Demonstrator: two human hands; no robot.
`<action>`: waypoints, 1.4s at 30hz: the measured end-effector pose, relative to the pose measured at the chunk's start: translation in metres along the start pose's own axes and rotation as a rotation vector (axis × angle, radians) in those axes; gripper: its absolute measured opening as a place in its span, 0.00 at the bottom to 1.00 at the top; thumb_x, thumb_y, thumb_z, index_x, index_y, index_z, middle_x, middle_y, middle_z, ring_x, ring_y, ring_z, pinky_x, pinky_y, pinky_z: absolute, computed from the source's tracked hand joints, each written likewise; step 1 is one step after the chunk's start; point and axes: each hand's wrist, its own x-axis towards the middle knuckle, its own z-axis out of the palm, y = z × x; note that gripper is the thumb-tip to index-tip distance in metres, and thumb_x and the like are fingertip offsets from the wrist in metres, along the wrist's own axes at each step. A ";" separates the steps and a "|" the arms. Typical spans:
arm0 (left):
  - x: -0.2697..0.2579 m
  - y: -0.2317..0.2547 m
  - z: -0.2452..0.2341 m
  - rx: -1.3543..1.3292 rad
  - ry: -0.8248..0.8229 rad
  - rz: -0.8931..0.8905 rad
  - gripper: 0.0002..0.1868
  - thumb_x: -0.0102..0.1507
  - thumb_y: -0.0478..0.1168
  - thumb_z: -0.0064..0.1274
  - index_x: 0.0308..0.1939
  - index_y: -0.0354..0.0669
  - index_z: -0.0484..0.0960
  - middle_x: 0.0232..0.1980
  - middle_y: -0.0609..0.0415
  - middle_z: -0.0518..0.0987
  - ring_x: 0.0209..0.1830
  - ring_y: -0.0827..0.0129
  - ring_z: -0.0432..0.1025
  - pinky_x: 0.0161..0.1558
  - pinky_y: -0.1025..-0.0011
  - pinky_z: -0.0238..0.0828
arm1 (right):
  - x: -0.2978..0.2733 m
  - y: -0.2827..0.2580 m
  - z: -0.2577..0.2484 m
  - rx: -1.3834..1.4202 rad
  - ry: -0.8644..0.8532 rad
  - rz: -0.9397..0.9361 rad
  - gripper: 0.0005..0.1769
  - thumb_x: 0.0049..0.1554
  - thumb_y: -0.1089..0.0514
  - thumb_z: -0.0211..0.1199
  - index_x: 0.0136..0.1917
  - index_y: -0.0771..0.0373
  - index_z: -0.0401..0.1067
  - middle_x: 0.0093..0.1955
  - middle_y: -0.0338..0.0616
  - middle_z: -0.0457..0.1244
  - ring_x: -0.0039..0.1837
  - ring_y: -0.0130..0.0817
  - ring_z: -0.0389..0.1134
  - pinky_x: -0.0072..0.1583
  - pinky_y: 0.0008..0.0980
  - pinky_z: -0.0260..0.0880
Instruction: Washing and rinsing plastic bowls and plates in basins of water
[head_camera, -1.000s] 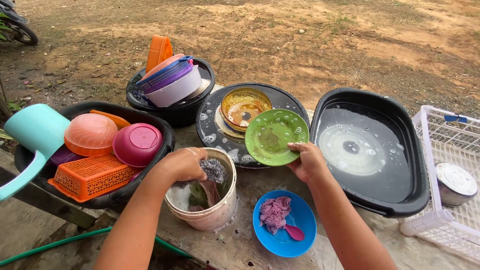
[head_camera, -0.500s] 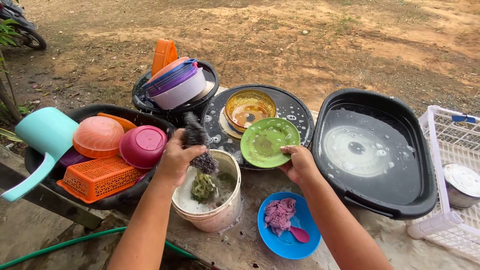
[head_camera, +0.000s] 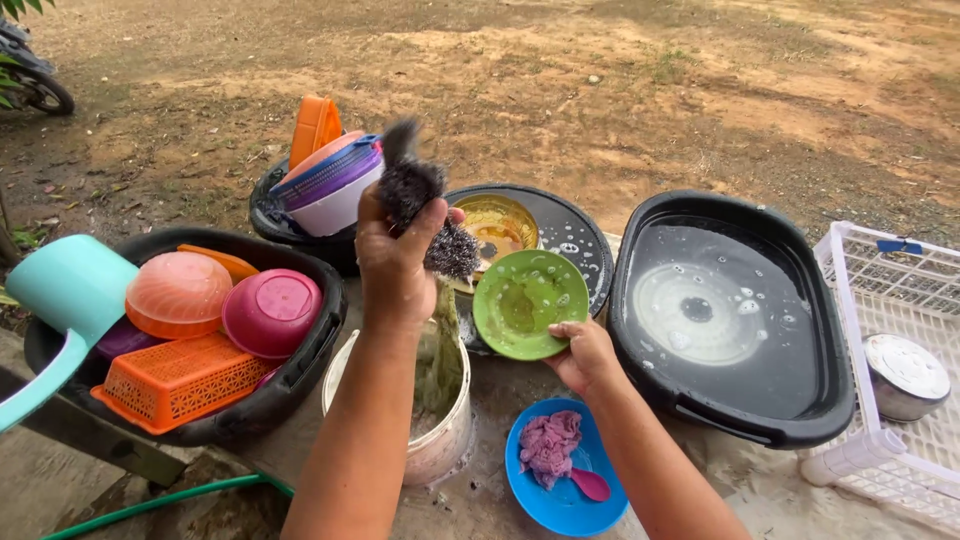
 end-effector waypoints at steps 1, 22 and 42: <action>0.003 -0.003 0.000 0.180 -0.025 0.055 0.21 0.61 0.37 0.66 0.53 0.42 0.73 0.44 0.45 0.78 0.40 0.62 0.77 0.46 0.61 0.81 | 0.001 -0.002 0.001 -0.009 0.006 -0.004 0.31 0.54 0.75 0.53 0.69 0.61 0.59 0.64 0.69 0.60 0.67 0.72 0.62 0.62 0.85 0.52; -0.022 -0.035 0.017 -0.080 0.344 -0.404 0.22 0.60 0.37 0.65 0.55 0.48 0.73 0.48 0.42 0.77 0.34 0.52 0.80 0.39 0.52 0.86 | -0.098 0.010 0.132 -0.793 -0.357 -0.493 0.24 0.56 0.56 0.68 0.58 0.75 0.67 0.52 0.62 0.59 0.37 0.47 0.73 0.35 0.38 0.74; 0.034 0.006 0.023 -0.088 0.151 -0.455 0.17 0.59 0.45 0.54 0.47 0.41 0.70 0.38 0.44 0.74 0.33 0.53 0.74 0.36 0.55 0.79 | -0.095 -0.035 0.092 -1.669 0.306 -0.955 0.23 0.51 0.53 0.73 0.57 0.58 0.69 0.60 0.50 0.59 0.57 0.46 0.67 0.51 0.34 0.74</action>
